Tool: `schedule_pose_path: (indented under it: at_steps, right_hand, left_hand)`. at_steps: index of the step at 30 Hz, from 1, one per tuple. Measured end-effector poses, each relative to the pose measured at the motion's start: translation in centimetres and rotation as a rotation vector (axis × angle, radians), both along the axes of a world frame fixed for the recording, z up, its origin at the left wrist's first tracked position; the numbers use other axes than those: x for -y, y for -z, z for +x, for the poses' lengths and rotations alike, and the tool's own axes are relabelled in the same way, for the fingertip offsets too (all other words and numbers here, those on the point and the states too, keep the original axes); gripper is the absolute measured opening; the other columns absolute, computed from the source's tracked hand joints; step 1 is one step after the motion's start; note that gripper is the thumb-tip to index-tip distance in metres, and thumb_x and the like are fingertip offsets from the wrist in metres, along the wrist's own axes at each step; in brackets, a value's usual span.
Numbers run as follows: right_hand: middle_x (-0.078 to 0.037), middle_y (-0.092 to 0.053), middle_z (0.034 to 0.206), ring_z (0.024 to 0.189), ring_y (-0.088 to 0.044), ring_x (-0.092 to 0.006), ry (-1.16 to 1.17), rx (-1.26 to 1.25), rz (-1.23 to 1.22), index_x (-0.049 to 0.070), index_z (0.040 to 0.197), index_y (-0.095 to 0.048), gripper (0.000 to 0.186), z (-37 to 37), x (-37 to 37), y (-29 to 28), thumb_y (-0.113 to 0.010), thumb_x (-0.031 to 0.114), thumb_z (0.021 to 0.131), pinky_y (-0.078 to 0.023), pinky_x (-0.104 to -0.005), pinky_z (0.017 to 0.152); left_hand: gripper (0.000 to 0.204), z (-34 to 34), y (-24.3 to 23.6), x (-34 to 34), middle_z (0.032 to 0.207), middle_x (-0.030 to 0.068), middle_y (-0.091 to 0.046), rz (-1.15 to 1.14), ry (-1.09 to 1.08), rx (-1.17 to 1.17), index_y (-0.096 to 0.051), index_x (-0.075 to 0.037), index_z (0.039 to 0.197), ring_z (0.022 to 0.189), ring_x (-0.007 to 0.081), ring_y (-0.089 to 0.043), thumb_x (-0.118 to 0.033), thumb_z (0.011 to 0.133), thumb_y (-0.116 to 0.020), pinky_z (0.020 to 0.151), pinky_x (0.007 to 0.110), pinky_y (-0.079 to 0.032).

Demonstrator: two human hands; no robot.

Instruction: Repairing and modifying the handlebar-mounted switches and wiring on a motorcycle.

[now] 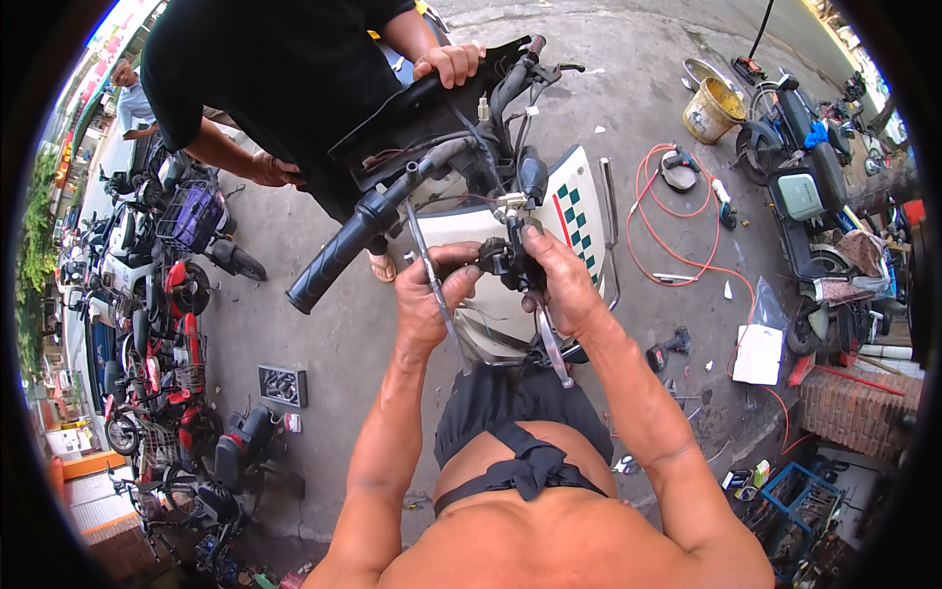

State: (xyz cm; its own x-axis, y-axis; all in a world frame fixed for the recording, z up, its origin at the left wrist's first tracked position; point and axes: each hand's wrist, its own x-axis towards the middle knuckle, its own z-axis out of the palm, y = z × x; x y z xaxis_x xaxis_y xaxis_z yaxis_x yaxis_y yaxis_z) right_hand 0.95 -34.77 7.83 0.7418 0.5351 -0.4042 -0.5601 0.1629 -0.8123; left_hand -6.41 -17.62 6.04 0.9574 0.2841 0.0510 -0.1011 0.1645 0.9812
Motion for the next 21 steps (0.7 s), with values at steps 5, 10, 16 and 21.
schedule_pose_path:
  at_steps: [5, 10, 16, 21]
  right_hand:
    - [-0.003, -0.056, 0.087, 0.07, -0.053, -0.0083, -0.014, 0.02, -0.013, 0.007, 0.125, -0.049, 0.05, 0.1, 0.3, 0.2, -0.049, 0.047, 0.094, -0.042, -0.0224, 0.046]
    - [-0.002, -0.056, 0.087, 0.069, -0.053, -0.008, -0.024, -0.004, -0.002, 0.007, 0.126, -0.048, 0.051, 0.3, 0.3, 0.6, -0.049, 0.047, 0.094, -0.042, -0.0225, 0.045]
    - [-0.002, -0.056, 0.086, 0.067, -0.052, -0.008, -0.015, -0.018, 0.007, 0.007, 0.125, -0.049, 0.049, 0.4, 0.6, 0.6, -0.049, 0.046, 0.094, -0.042, -0.0222, 0.045]
    - [-0.004, -0.057, 0.087, 0.068, -0.054, -0.0088, 0.014, 0.003, 0.013, 0.007, 0.121, -0.05, 0.047, 0.1, 0.4, 0.8, -0.05, 0.045, 0.094, -0.044, -0.0227, 0.046]
  left_hand:
    - [0.02, -0.3, -0.1, 0.3, 0.104, 0.013, -0.067, 0.018, -0.013, 0.001, -0.066, 0.002, 0.101, 0.073, 0.0108, -0.06, 0.002, 0.081, -0.068, 0.06, 0.023, -0.05]
    - [0.019, -0.3, 0.4, 0.3, 0.108, 0.013, -0.067, -0.095, 0.021, 0.01, -0.066, 0.001, 0.1, 0.08, 0.0118, -0.062, 0.004, 0.081, -0.066, 0.067, 0.024, -0.052]
    - [0.016, 0.0, 0.8, 0.5, 0.107, 0.0196, -0.066, -0.123, 0.058, 0.08, -0.065, 0.002, 0.096, 0.07, 0.0154, -0.063, -0.002, 0.082, -0.07, 0.053, 0.022, -0.049]
    - [0.014, -0.1, 0.8, 0.5, 0.108, 0.0195, -0.066, -0.078, 0.044, 0.111, -0.065, 0.002, 0.097, 0.072, 0.0149, -0.064, -0.001, 0.083, -0.067, 0.054, 0.022, -0.05]
